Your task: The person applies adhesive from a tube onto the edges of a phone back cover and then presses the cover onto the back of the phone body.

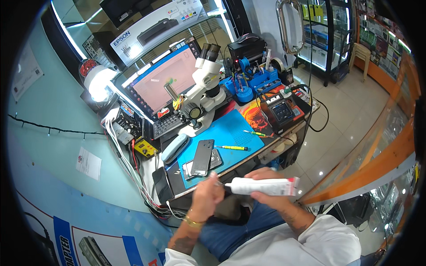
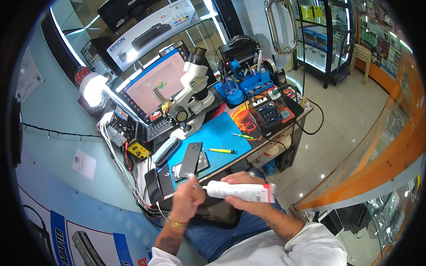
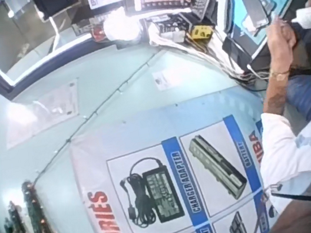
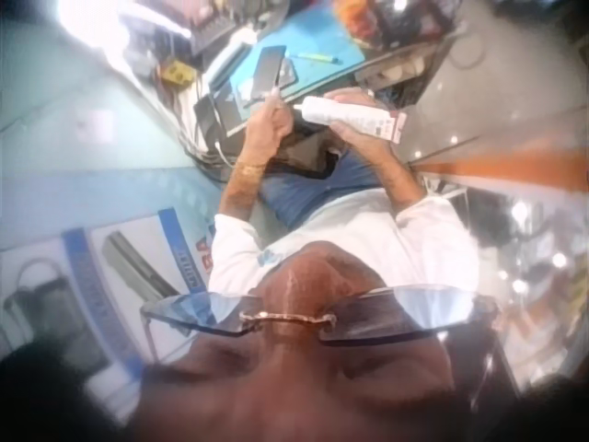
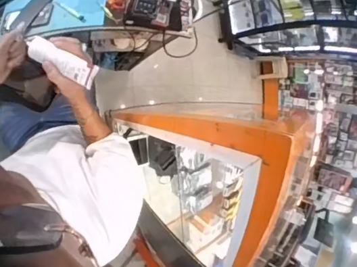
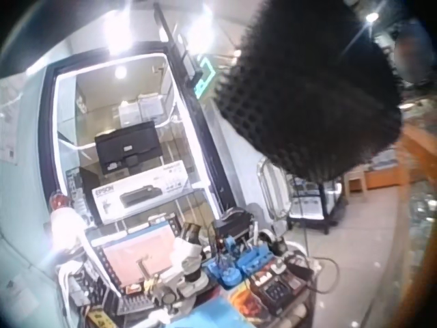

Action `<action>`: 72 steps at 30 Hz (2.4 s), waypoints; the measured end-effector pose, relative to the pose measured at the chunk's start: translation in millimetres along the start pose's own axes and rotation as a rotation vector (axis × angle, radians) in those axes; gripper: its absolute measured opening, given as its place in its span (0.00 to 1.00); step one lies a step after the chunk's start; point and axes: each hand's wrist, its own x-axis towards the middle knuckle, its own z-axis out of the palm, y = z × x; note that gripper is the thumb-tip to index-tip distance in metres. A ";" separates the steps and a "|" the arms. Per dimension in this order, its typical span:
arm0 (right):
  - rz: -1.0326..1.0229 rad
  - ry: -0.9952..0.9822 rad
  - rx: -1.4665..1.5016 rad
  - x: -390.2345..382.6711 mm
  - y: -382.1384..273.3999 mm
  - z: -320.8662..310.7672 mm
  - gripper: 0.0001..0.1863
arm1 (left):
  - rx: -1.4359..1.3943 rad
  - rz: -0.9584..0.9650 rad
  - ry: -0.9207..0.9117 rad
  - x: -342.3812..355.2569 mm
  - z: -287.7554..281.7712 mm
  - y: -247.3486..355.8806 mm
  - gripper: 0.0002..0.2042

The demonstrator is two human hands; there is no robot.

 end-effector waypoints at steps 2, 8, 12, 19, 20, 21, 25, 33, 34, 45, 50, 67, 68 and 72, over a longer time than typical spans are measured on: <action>-0.074 0.145 0.105 3.0 -6.3 -17.0 0.23 | -0.330 -0.216 0.030 17.8 -19.0 20.3 0.24; 0.076 0.449 0.345 28.1 19.6 -45.3 0.18 | 0.927 0.358 0.158 119.1 -12.8 15.5 0.14; 0.186 0.482 0.114 32.2 23.6 -33.2 0.14 | 1.221 0.463 0.167 188.5 -10.6 -30.4 0.14; 0.204 0.313 -0.312 32.7 13.3 -58.3 0.15 | 1.529 0.448 0.498 176.9 -14.5 -42.8 0.26; 0.215 0.271 -0.393 33.3 10.2 -62.5 0.16 | 1.605 0.287 0.505 164.2 -16.3 -38.5 0.30; 0.222 0.274 -0.392 35.1 9.0 -62.9 0.16 | 1.683 0.110 0.516 150.7 -23.0 -33.9 0.33; 0.219 0.045 -0.686 50.7 4.1 -46.1 0.20 | 1.432 0.129 0.452 142.1 -61.8 -40.1 0.38; 0.089 -0.123 -0.691 94.6 9.3 -14.0 0.18 | 0.644 0.056 0.219 113.0 -76.1 -2.0 0.22; 0.101 -0.141 -0.624 102.1 8.7 -7.5 0.16 | 0.582 0.074 0.164 98.5 -68.5 3.5 0.12; -0.157 -0.526 -0.852 112.1 2.2 59.4 0.26 | 0.245 0.085 0.047 -10.6 -23.9 27.3 0.12; -0.308 -0.549 -0.971 101.3 3.6 73.1 0.19 | 0.499 0.264 0.131 -22.6 -15.6 11.6 0.15; -0.110 -0.291 -1.242 108.6 -8.1 22.8 0.16 | -0.139 0.119 0.246 -47.3 1.0 -19.1 0.14; -0.107 -0.300 -1.236 109.5 -12.1 15.9 0.16 | -0.304 0.035 0.183 -48.1 -2.1 -19.6 0.15; 0.093 -0.106 -0.592 105.4 -15.5 -3.5 0.17 | -0.868 -0.193 -0.037 -48.6 -16.7 -64.1 0.21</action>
